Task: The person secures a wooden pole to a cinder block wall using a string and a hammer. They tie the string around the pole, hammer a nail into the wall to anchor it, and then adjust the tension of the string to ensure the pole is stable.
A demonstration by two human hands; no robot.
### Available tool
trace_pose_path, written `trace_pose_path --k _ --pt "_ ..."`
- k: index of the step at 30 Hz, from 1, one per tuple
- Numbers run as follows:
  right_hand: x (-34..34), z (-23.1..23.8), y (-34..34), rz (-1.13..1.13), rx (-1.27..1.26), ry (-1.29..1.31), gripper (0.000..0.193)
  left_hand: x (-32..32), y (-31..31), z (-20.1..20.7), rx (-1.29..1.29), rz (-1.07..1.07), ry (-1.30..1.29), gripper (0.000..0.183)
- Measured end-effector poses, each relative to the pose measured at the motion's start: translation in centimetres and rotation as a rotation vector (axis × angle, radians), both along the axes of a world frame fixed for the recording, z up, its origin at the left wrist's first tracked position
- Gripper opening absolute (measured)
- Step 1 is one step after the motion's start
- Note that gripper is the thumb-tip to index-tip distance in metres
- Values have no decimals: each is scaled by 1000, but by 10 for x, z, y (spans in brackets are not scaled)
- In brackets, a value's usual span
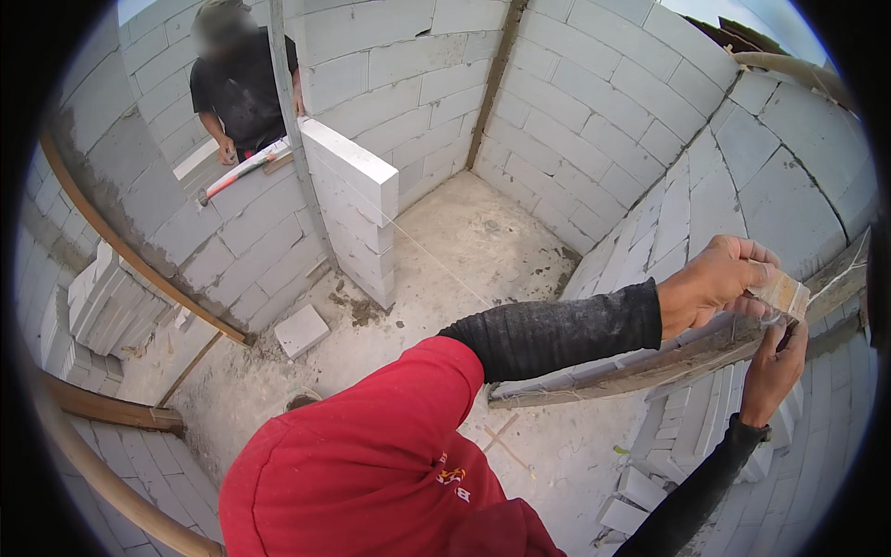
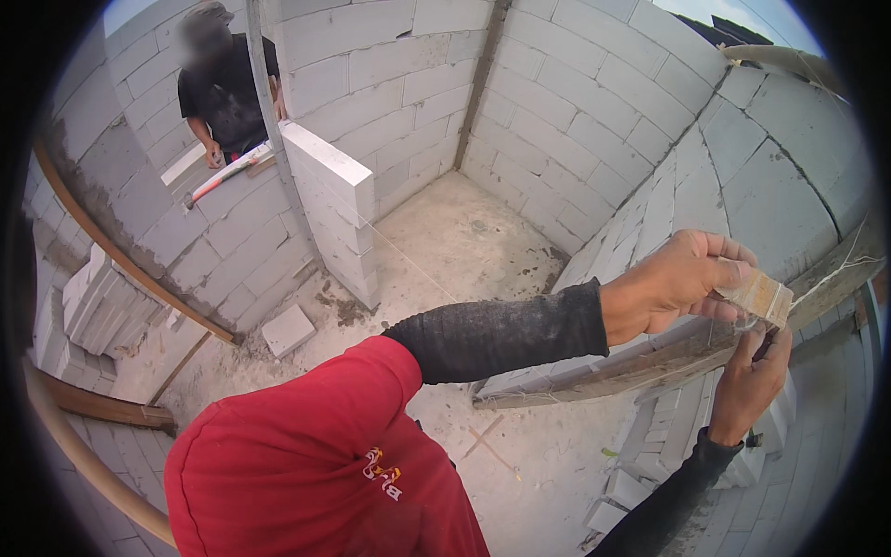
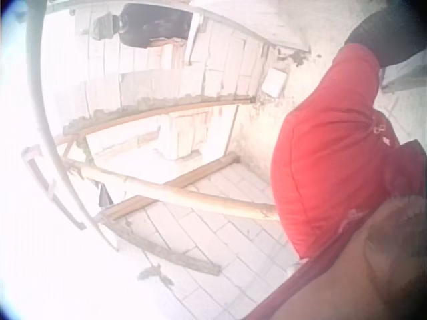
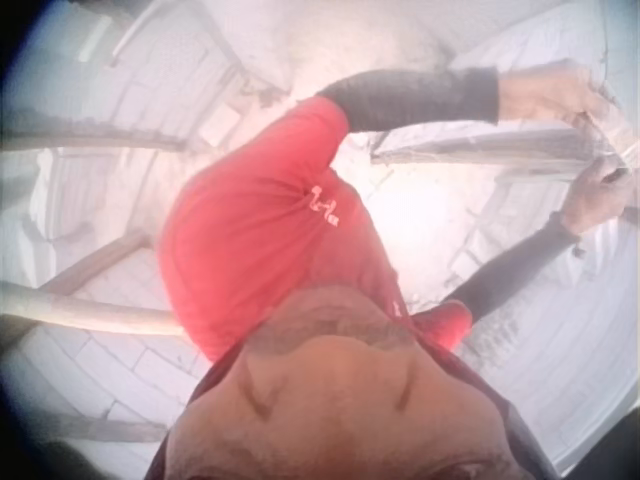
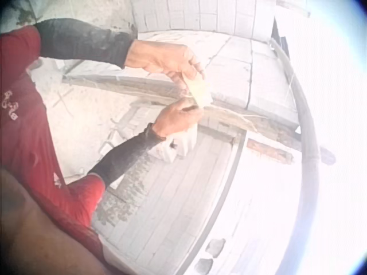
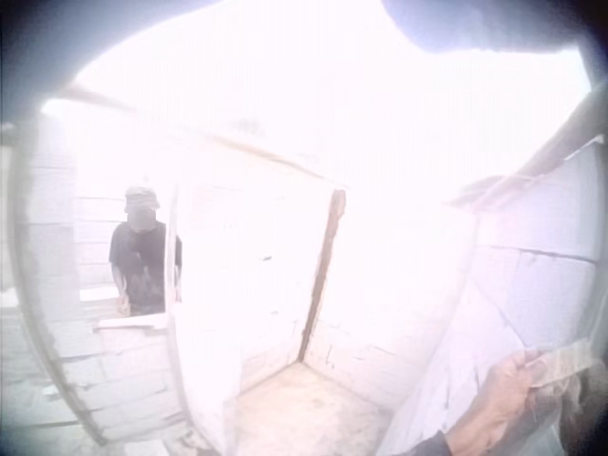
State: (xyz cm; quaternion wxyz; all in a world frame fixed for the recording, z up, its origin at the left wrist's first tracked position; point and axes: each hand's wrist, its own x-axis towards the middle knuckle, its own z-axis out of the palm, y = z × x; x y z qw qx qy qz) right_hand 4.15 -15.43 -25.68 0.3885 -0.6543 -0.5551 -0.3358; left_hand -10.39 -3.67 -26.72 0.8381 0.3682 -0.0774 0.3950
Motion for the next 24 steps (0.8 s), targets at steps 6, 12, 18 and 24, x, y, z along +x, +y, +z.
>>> trace_pose_path --k 6,12,18,24 --pt "-7 8 -21 213 -139 183 19 -11 11 -3 121 117 57 28" --pt "13 14 -44 184 -38 374 28 -22 12 -7 317 28 125 28" --pt "17 17 -53 213 16 471 27 -15 21 -29 289 69 115 27" --pt "12 1 -34 489 -94 646 24 -19 4 -30 473 -254 140 23"
